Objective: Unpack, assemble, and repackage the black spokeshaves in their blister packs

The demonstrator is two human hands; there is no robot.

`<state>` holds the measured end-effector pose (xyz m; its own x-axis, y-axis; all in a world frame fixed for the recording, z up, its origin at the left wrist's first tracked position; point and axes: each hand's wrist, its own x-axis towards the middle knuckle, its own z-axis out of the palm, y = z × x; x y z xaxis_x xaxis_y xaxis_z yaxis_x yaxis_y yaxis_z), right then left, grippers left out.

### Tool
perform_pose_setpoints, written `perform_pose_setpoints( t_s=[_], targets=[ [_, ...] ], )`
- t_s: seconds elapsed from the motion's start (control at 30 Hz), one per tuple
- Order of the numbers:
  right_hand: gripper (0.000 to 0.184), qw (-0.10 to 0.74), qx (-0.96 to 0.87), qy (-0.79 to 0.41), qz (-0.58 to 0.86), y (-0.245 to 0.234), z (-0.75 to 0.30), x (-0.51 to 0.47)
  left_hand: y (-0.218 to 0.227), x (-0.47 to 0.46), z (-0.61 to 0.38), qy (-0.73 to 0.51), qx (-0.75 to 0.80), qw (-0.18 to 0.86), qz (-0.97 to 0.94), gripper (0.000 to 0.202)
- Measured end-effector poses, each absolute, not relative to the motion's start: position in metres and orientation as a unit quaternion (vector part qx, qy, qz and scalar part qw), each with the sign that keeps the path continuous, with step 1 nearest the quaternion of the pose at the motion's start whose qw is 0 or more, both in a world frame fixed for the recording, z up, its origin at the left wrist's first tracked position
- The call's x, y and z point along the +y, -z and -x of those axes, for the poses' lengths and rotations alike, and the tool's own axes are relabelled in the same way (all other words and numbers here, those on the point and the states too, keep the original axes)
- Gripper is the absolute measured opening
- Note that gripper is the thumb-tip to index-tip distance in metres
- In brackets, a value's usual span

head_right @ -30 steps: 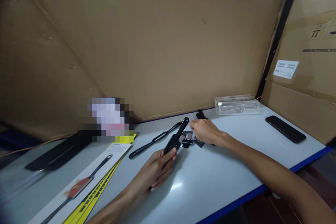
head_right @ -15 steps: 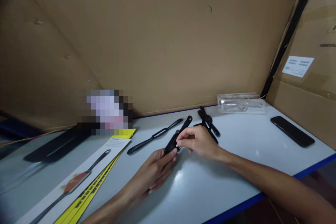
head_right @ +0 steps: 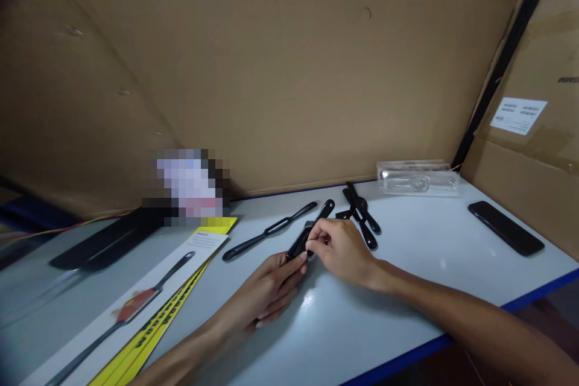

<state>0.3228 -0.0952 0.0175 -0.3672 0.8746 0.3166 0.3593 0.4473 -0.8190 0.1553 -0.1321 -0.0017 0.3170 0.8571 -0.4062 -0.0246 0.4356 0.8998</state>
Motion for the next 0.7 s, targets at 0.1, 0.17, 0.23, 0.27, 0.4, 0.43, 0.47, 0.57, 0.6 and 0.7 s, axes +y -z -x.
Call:
perform_pose_setpoints(
  t_s=[0.1, 0.17, 0.23, 0.27, 0.4, 0.43, 0.47, 0.57, 0.6, 0.7],
  targets=[
    [0.012, 0.371, -0.782, -0.285, 0.412, -0.017, -0.321, -0.099, 0.002, -0.132, -0.153, -0.317, 0.486, 0.703, -0.411, 0.05],
    [0.012, 0.359, -0.785, -0.28, 0.421, -0.016, -0.32, -0.099, 0.002, -0.131, -0.152, -0.317, 0.483, 0.707, -0.407, 0.049],
    [0.013, 0.35, -0.786, -0.277, 0.428, -0.016, -0.32, -0.098, 0.003, -0.13, -0.15, -0.32, 0.48, 0.711, -0.402, 0.046],
    [0.014, 0.346, -0.788, -0.273, 0.431, -0.015, -0.32, -0.098, 0.003, -0.13, -0.15, -0.321, 0.479, 0.713, -0.399, 0.044],
    [0.014, 0.331, -0.818, -0.234, 0.408, -0.012, -0.323, -0.095, 0.0, -0.13, -0.148, -0.31, 0.471, 0.724, -0.396, 0.035],
    [0.013, 0.329, -0.83, -0.217, 0.394, -0.01, -0.324, -0.094, -0.001, -0.13, -0.148, -0.306, 0.47, 0.727, -0.397, 0.033],
    [0.013, 0.327, -0.842, -0.2, 0.379, -0.009, -0.325, -0.093, -0.002, -0.13, -0.148, -0.303, 0.469, 0.728, -0.397, 0.031],
    [0.019, 0.313, -0.876, -0.147, 0.336, -0.004, -0.327, -0.091, -0.004, -0.129, -0.147, -0.296, 0.468, 0.735, -0.391, 0.027],
    [0.021, 0.304, -0.888, -0.128, 0.322, -0.003, -0.328, -0.091, -0.005, -0.128, -0.146, -0.294, 0.468, 0.738, -0.389, 0.027],
    [0.021, 0.266, -0.918, -0.057, 0.287, -0.003, -0.331, -0.09, -0.005, -0.127, -0.145, -0.287, 0.468, 0.743, -0.383, 0.025]
  ],
)
